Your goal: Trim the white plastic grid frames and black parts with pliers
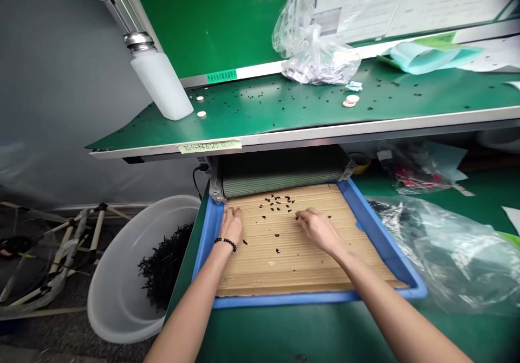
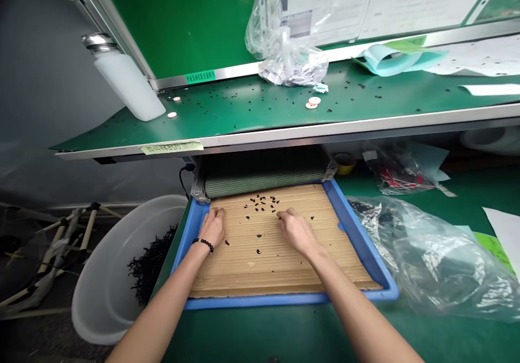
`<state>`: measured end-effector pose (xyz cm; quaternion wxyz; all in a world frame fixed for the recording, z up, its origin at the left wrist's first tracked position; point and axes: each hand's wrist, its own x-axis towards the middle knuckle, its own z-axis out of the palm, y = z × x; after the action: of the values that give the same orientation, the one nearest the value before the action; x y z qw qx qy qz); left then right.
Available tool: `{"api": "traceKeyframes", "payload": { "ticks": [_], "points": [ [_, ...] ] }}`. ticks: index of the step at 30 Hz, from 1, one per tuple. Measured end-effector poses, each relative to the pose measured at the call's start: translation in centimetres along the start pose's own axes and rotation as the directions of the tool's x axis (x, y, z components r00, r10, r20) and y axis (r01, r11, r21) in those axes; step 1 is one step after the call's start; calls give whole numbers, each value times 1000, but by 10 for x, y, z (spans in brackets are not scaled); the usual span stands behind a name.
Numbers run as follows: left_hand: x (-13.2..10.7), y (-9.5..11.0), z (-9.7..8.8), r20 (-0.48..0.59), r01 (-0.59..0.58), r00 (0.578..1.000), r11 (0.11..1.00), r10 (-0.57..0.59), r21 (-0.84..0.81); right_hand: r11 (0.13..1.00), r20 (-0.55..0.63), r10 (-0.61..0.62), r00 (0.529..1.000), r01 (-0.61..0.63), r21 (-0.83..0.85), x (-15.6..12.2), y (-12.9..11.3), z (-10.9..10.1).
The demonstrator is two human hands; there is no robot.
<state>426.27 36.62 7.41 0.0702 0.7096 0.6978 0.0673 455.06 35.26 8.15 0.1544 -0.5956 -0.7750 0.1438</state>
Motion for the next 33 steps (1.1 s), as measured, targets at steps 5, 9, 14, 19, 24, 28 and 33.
{"api": "traceKeyframes", "payload": {
  "ticks": [5, 9, 14, 19, 24, 28, 33],
  "points": [
    [8, -16, 3, -14, 36, 999, 998, -36, 53, 997, 97, 58, 994, -54, -51, 78, -27, 24],
    [-7, -13, 9, -8, -95, 995, 995, 95, -23, 992, 182, 88, 979, -70, -108, 102, -33, 36],
    [-26, -1, 11, 1, -288, 952, 893, 307, -347, 984, 208, 127, 970, -97, -147, 110, -34, 35],
    [-42, -3, -3, -64, -257, 964, 847, 258, -466, 997, 116, 76, 990, -72, -39, 96, -55, 15],
    [-54, 8, -18, -33, -139, 990, 881, 139, -451, 940, 13, -252, 968, 241, 241, 68, -132, -8],
    [-66, 14, -18, 48, -142, 981, 860, 189, -490, 900, -230, -208, 951, 279, 336, 63, -138, -39],
    [-63, 14, -29, -96, -157, 988, 798, 125, -582, 925, -495, 319, 808, -151, 349, 85, -27, -94]
  ]
}}
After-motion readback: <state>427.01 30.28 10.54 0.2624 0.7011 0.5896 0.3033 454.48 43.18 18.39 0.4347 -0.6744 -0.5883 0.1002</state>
